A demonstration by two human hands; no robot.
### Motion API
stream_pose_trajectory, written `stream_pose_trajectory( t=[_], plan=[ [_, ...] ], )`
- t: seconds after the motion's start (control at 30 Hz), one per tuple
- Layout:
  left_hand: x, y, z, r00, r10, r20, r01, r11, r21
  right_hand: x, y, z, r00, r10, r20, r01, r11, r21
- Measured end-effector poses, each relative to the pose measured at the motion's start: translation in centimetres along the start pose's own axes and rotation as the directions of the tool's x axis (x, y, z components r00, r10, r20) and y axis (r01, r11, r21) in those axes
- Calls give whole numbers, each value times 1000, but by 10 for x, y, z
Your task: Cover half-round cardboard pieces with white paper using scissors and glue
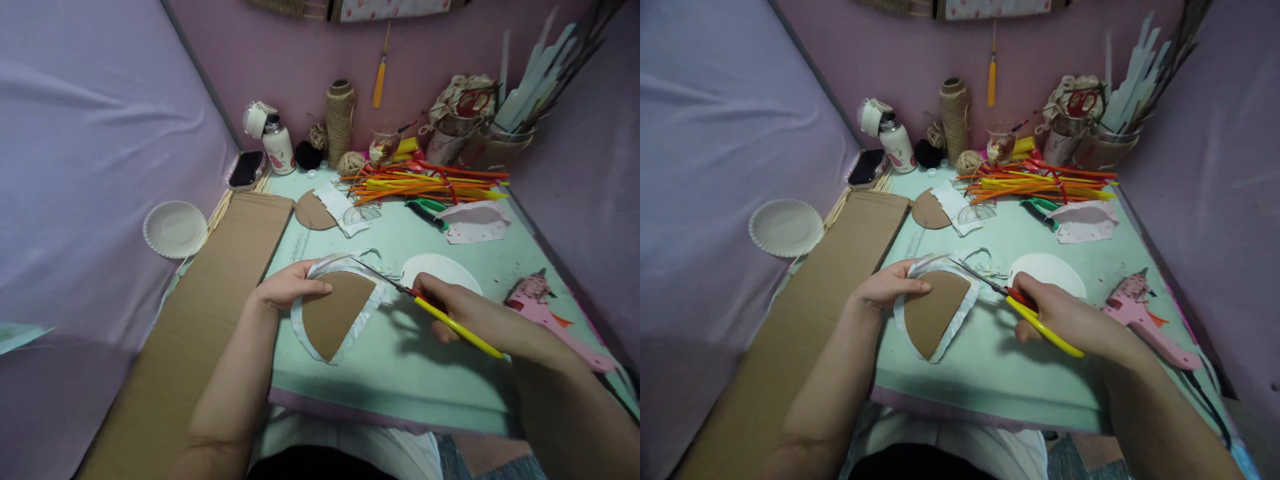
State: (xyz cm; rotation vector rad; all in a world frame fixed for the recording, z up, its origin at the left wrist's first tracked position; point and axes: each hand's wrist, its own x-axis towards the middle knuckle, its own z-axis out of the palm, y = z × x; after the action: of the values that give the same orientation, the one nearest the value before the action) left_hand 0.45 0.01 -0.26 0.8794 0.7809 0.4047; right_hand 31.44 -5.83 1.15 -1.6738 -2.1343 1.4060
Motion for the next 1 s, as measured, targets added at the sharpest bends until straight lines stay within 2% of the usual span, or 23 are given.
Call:
stream_pose_trajectory(
  t=[0.23,0.5,1.0],
  plan=[
    [1,-2,3,998,-51,41,48,996,69,0,-5,2,1000,29,-2,-29,999,-16],
    [2,-2,7,995,-41,90,33,995,95,0,-10,2,1000,14,-26,-15,1000,-7],
    [0,2,7,998,-31,59,24,992,121,-1,-5,-1,998,-29,-63,28,1000,-8]
  ],
)
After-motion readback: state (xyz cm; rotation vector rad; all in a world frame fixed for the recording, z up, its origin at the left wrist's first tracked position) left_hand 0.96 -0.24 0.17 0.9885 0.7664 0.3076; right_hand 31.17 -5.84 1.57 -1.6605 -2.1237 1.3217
